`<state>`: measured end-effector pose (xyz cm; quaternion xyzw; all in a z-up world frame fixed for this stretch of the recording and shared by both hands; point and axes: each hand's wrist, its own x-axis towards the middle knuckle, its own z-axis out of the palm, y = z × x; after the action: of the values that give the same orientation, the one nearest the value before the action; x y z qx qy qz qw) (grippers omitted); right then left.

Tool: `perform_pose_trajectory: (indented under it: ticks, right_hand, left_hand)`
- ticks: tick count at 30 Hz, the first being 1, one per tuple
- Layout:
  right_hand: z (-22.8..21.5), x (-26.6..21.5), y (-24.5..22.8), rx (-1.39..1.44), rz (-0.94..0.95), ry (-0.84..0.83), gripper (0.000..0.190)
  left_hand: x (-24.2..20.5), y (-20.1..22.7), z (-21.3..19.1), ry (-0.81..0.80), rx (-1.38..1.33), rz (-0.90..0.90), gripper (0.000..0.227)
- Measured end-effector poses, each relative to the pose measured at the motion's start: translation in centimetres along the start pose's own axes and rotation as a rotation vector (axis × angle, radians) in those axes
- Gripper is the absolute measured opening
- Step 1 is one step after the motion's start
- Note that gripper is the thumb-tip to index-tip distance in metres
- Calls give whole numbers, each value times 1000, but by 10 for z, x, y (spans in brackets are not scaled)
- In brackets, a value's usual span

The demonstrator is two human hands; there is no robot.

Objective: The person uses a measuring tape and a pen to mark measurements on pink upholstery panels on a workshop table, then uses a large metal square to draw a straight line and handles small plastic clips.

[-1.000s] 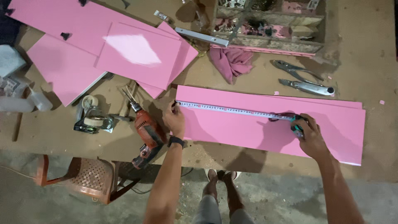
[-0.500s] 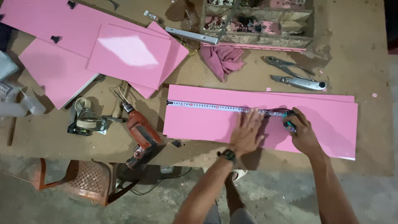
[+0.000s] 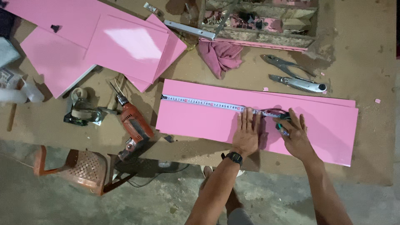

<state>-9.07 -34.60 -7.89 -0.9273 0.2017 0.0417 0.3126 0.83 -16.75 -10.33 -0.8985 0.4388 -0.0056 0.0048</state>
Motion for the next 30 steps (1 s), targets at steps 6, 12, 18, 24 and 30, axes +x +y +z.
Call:
perform_pose_trajectory:
  ticks: [6,12,18,24,30]
  right_hand:
    - [-29,17,-45,1149,64,149,42]
    - [-54,35,-111,915,176,278,90]
    - [2,80,-140,1109,254,117,26]
    - [35,80,-122,873,70,190,14]
    - [71,89,-99,850,0,260,9]
  left_hand:
    - [-2,5,20,255,-492,-27,77]
    - [1,4,10,307,-400,-18,85]
    - [0,11,16,233,-274,-51,75]
    - [-1,-6,-16,159,-127,62,63]
    - [-4,5,32,227,-182,34,61]
